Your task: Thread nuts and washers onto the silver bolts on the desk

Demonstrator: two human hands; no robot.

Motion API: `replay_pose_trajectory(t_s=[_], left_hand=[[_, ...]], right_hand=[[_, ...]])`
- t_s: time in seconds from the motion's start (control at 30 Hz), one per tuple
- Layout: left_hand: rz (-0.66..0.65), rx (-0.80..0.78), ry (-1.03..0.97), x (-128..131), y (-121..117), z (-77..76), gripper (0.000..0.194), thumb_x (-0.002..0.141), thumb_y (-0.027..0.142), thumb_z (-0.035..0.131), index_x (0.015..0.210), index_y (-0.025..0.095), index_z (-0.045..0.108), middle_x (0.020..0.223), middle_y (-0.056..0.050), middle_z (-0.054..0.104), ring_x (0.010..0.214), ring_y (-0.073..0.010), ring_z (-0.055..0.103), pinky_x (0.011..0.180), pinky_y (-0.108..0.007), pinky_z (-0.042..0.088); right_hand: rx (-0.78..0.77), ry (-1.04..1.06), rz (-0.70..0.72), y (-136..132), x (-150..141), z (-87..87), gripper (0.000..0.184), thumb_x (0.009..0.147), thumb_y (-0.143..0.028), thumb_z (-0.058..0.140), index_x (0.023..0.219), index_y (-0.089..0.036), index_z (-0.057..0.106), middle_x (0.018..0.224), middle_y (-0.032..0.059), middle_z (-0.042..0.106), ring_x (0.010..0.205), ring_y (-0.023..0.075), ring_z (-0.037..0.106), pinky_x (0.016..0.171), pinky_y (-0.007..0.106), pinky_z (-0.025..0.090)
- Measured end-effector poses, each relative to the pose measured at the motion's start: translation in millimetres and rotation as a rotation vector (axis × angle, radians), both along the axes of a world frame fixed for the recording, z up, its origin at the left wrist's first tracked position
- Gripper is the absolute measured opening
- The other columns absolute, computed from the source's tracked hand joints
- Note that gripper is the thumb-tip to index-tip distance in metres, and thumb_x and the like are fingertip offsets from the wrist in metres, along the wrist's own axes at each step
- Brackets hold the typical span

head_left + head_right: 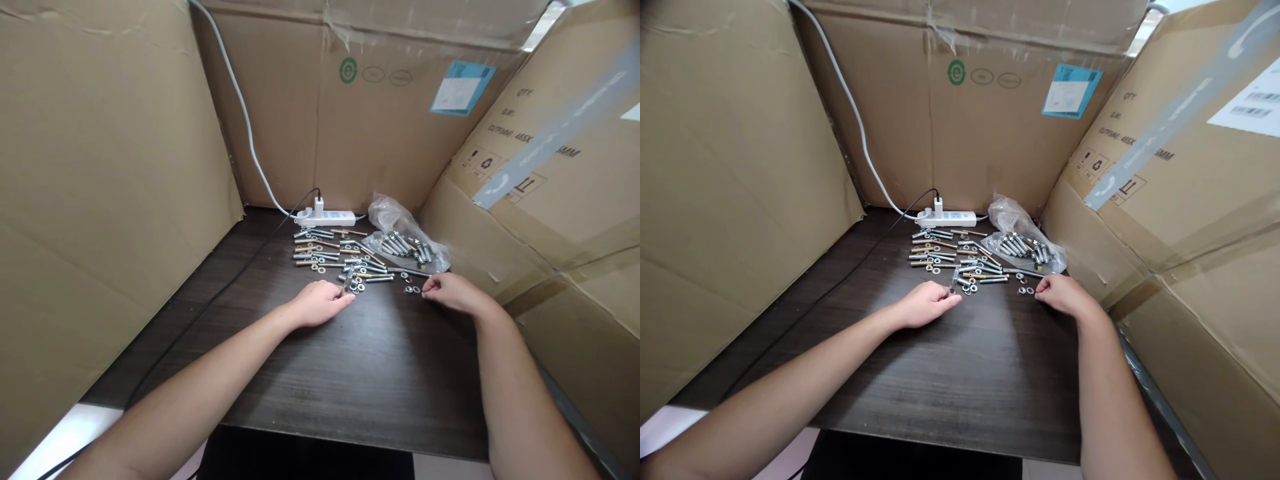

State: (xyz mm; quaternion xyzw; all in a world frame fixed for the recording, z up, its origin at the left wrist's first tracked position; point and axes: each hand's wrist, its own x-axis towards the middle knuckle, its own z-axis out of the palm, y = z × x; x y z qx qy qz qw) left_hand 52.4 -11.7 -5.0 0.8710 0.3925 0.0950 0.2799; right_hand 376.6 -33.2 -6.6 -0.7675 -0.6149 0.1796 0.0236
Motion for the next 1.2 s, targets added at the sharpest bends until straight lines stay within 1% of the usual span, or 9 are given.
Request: replay_pose_trajectory(t_s=[0.17,0.37,0.6,0.73,0.9,0.97,1.03,1.1,1.2], left_hand=[[-0.001,0.004,0.014,0.3,-0.8,0.0,0.053,0.087,0.056,0.032,0.059,0.015,0.051,0.057,0.000,0.047,0.051,-0.0107,0.037,0.050,-0.023,0.023],[0.010,0.003,0.021,0.5,-1.1,0.7,0.054,0.087,0.056,0.032,0.059,0.015,0.052,0.057,0.000,0.048,0.051,-0.0110,0.038,0.051,-0.024,0.023],[-0.001,-0.001,0.047,0.4,-1.5,3.7,0.052,0.088,0.055,0.032,0.061,0.015,0.053,0.057,-0.001,0.050,0.052,-0.0116,0.042,0.051,-0.024,0.025],[-0.001,0.007,0.048,0.4,-1.8,3.8,0.053,0.088,0.055,0.032,0.061,0.015,0.055,0.056,-0.001,0.049,0.052,-0.0120,0.042,0.051,-0.024,0.026],[-0.003,0.013,0.052,1.1,-1.9,3.7,0.053,0.088,0.055,0.032,0.061,0.015,0.055,0.057,-0.001,0.051,0.052,-0.0123,0.044,0.051,-0.024,0.027],[0.004,0.013,0.057,1.3,-2.0,3.9,0.053,0.088,0.055,0.033,0.061,0.015,0.056,0.056,-0.001,0.051,0.052,-0.0124,0.045,0.051,-0.024,0.027],[0.002,0.022,0.062,1.2,-2.0,3.7,0.054,0.088,0.055,0.032,0.062,0.015,0.056,0.058,-0.002,0.053,0.053,-0.0131,0.047,0.052,-0.024,0.028],[-0.014,0.038,0.072,1.1,-2.4,3.2,0.054,0.089,0.055,0.031,0.064,0.015,0.058,0.061,-0.003,0.057,0.055,-0.0145,0.050,0.053,-0.024,0.029],[-0.046,0.081,0.103,1.1,-3.6,2.9,0.054,0.089,0.056,0.030,0.068,0.017,0.060,0.068,-0.005,0.062,0.060,-0.0171,0.055,0.056,-0.025,0.032]], right_hand=[[0.003,0.045,0.025,-0.3,-0.4,1.3,0.010,0.070,-0.024,0.059,0.073,-0.016,0.064,0.072,0.0026,0.066,0.065,0.0141,0.058,0.058,0.021,0.040],[0.091,0.163,0.067,0.0,-3.2,1.1,0.016,0.073,-0.029,0.056,0.080,-0.017,0.065,0.073,0.0015,0.063,0.067,0.0137,0.056,0.061,0.022,0.039],[0.034,0.230,0.061,0.7,-4.6,-0.3,0.022,0.073,-0.028,0.056,0.090,-0.016,0.062,0.069,0.0002,0.060,0.061,0.0119,0.053,0.059,0.022,0.038],[0.005,0.209,0.071,1.4,-4.9,-1.9,0.019,0.074,-0.027,0.055,0.087,-0.015,0.061,0.069,0.0005,0.059,0.061,0.0115,0.051,0.057,0.021,0.037],[0.014,0.204,0.052,0.4,-2.0,-1.8,0.016,0.071,-0.030,0.057,0.075,-0.015,0.059,0.062,0.0003,0.057,0.055,0.0106,0.048,0.052,0.020,0.036],[0.094,0.234,0.041,-1.0,-7.4,4.2,0.018,0.071,-0.033,0.058,0.072,-0.015,0.060,0.060,0.0006,0.057,0.056,0.0114,0.049,0.052,0.021,0.036],[0.277,0.319,0.035,-3.0,-22.4,13.2,0.023,0.072,-0.038,0.059,0.073,-0.015,0.060,0.064,0.0019,0.059,0.059,0.0129,0.051,0.056,0.022,0.039],[0.478,0.467,0.057,-5.8,-47.7,21.8,0.029,0.074,-0.044,0.059,0.078,-0.015,0.062,0.070,0.0032,0.061,0.063,0.0137,0.053,0.058,0.023,0.041],[0.608,0.702,0.129,-11.8,-93.5,27.9,0.032,0.079,-0.046,0.057,0.084,-0.015,0.063,0.070,0.0031,0.062,0.060,0.0132,0.054,0.057,0.024,0.044]])
